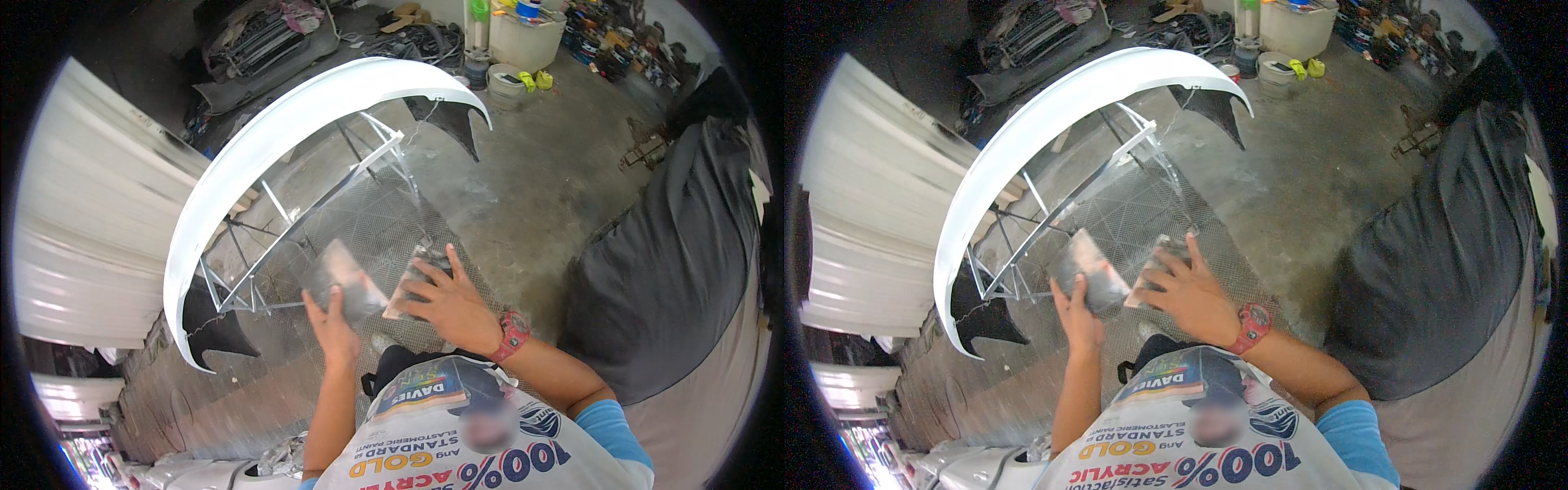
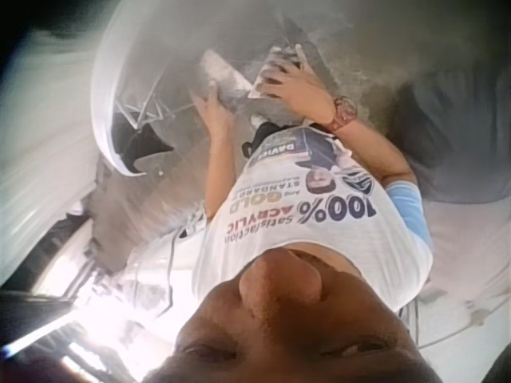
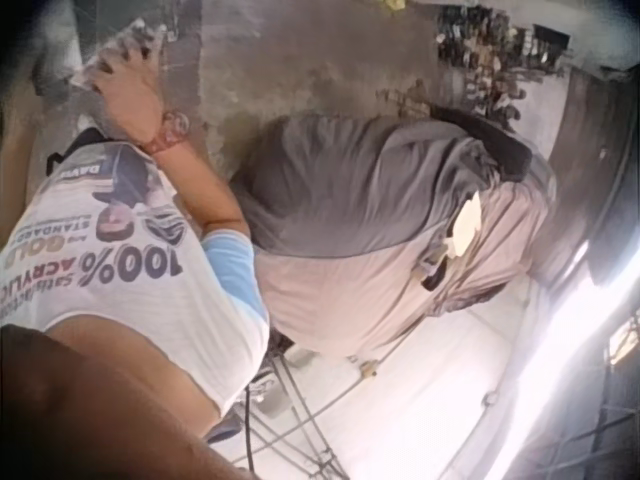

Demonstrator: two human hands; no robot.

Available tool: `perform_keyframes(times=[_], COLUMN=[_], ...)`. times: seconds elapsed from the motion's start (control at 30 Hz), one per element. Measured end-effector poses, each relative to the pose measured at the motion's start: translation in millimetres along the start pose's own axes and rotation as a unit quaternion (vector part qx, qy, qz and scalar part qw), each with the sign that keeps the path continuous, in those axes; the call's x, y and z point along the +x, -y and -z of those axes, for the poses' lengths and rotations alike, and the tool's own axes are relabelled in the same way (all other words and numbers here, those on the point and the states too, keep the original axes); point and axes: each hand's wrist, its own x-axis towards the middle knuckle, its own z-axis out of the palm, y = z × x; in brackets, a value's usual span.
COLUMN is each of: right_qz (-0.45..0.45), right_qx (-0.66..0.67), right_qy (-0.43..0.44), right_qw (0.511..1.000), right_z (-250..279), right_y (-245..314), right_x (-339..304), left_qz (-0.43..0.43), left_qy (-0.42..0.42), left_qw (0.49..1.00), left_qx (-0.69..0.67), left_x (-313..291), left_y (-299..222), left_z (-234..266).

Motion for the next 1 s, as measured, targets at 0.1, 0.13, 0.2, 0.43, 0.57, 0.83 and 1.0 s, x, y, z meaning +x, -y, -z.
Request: perform_keyframes(times=[0.1,0.13,0.2,0.43,0.57,0.83,1.0], right_qz=[0.042,0.082,-0.019,-0.091,-0.056,-0.007,0.036], right_qx=[0.103,0.122,0.210,0.018,-0.018,0.005,0.051], right_qy=[-0.047,-0.052,-0.083,-0.086,0.003,0.030,-0.007], right_qw=[0.993,0.988,0.974,0.992,0.998,1.000,0.998], right_z=[3.5,3.7,0.9,-9.3,-0.8,8.7,11.6], right_y=[15.5,19.4,18.6,-16.6,-10.5,0.6,16.6], right_x=[5.3,8.7,17.0,2.5,-0.8,1.8,-12.8], left_qz=[0.061,0.076,0.080,0.057,0.035,-0.055,0.032], left_qy=[0.036,0.061,0.124,0.073,0.067,0.068,0.016], left_qw=[0.992,0.990,0.976,0.995,0.996,0.978,0.999], left_qx=[-0.102,-0.098,-0.158,-0.047,-0.035,0.189,-0.032], left_x=[5.2,4.6,-0.6,-11.0,-5.4,-21.1,-12.3], left_y=[-6.8,-9.7,-14.0,-16.3,-16.6,-19.1,-24.1], left_z=[2.8,2.1,-2.6,-12.6,-5.0,-9.1,-3.6])
